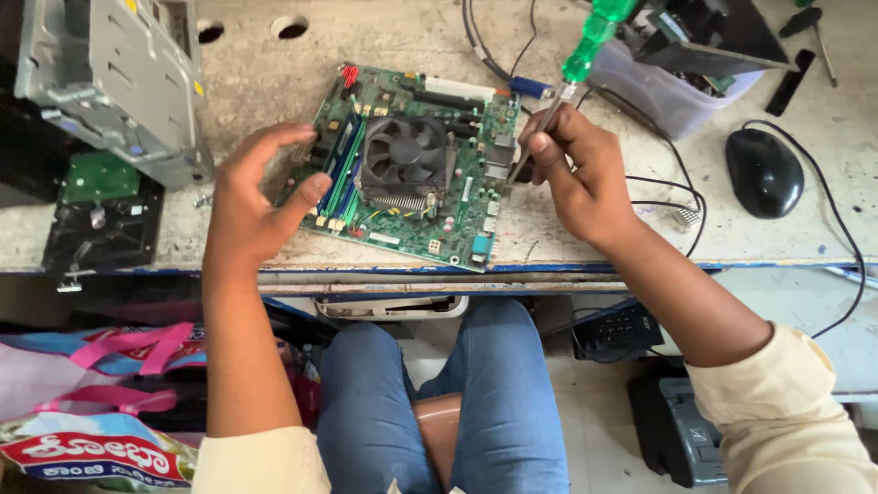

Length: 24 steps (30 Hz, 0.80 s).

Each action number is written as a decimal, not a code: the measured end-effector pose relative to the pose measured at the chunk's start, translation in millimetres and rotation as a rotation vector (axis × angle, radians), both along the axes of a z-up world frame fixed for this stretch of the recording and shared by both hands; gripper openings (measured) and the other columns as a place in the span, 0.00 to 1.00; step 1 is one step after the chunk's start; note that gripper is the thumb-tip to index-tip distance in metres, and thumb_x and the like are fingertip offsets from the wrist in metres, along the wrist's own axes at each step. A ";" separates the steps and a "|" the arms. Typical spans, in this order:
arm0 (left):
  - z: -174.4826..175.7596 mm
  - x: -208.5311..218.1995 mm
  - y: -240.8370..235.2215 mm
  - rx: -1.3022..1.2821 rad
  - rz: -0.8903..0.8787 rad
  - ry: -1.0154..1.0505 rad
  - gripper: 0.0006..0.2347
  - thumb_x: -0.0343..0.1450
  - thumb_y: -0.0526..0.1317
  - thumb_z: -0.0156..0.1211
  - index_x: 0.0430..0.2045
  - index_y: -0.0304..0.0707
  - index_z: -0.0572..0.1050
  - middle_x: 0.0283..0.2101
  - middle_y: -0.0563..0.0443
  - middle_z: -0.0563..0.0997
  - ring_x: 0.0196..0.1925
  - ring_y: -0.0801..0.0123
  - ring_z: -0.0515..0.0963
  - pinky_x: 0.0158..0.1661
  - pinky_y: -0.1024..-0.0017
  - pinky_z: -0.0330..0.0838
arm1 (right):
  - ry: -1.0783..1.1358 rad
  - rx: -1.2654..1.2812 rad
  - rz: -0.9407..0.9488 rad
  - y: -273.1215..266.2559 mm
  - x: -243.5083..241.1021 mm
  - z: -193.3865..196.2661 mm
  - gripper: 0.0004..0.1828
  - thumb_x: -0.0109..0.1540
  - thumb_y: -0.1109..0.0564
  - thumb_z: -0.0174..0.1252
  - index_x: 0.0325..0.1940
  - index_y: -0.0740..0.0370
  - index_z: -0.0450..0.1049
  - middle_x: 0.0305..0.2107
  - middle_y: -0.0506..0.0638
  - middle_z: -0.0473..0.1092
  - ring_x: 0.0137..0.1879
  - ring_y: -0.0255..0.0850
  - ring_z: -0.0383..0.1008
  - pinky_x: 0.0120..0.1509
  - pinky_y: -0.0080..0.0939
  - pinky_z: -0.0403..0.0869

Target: The person works on a computer motherboard, using a screwdriver to adjust components and connecting a USB drive. They then move the motherboard into a computer case and begin organizing internal cables.

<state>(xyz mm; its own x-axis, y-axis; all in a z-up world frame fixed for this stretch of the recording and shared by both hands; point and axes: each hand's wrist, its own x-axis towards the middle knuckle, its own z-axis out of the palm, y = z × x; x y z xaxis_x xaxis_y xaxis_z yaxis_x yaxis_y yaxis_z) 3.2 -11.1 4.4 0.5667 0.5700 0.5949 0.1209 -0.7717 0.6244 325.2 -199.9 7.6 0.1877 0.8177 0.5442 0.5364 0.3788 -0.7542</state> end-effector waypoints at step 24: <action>11.4 70.1 -50.4 0.294 0.140 0.034 0.36 0.63 0.56 0.76 0.62 0.38 0.68 0.51 0.40 0.76 0.51 0.48 0.81 0.46 0.57 0.76 | -0.199 -0.141 -0.155 0.2 15.5 16.8 0.16 0.72 0.55 0.52 0.33 0.66 0.70 0.21 0.52 0.67 0.28 0.39 0.65 0.35 0.42 0.66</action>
